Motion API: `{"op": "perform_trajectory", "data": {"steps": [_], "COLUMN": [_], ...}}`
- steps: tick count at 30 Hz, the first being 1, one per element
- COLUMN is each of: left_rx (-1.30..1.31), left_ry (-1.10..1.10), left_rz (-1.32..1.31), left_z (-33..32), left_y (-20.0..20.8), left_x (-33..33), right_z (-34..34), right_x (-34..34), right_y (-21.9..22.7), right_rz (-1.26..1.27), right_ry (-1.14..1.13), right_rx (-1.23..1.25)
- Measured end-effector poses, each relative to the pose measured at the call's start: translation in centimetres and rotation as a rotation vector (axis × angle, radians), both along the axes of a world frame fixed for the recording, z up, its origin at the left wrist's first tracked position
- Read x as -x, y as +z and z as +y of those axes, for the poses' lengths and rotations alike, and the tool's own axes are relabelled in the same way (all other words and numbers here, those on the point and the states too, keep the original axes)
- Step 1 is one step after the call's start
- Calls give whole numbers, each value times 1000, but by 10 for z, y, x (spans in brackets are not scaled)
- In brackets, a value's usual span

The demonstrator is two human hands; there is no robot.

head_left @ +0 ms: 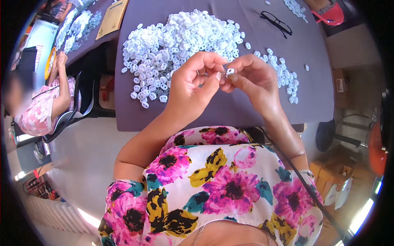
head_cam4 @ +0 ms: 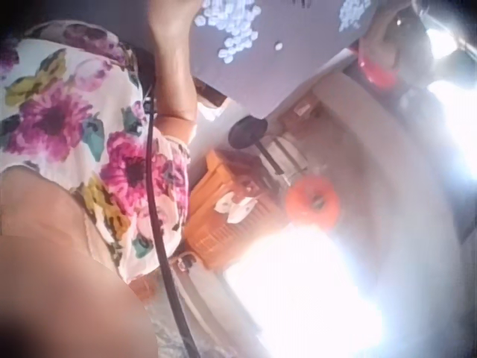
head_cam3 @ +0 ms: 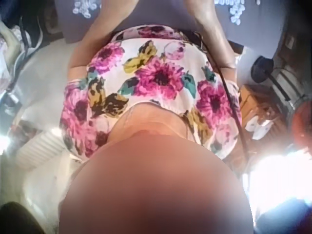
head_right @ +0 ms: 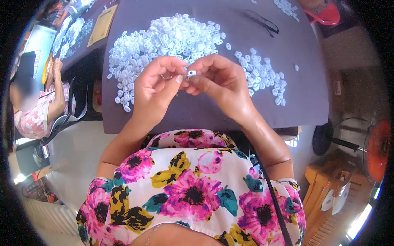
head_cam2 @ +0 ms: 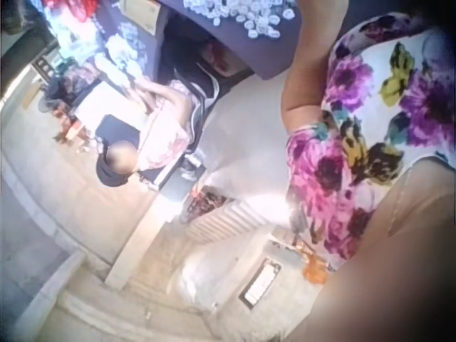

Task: The person assembles plastic cord locks by inserting springs into the outer stopper bodies and joining the pieces by hand, then sorts and gathers the plastic pieces on the table.

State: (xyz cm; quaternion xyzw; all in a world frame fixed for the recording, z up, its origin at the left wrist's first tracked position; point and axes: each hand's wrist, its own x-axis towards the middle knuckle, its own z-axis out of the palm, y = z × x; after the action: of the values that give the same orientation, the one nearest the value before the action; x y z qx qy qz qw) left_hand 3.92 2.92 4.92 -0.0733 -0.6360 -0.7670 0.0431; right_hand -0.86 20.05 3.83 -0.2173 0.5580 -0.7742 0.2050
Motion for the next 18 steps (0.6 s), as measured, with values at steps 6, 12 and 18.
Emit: {"op": "perform_trajectory", "data": {"steps": [6, 12, 18], "left_rx": [-35, 93, 226], "left_ry": [27, 45, 116], "left_rz": [8, 101, 99], "left_z": [2, 3, 6], "left_y": [7, -4, -14], "left_x": [9, 22, 23], "right_z": [-4, -3, 0], "right_x": [9, 11, 15], "right_y": [3, -1, -10], "right_rz": [-1, 33, 338], "right_ry": [-16, -99, -167], "right_rx": [61, 11, -273]}}
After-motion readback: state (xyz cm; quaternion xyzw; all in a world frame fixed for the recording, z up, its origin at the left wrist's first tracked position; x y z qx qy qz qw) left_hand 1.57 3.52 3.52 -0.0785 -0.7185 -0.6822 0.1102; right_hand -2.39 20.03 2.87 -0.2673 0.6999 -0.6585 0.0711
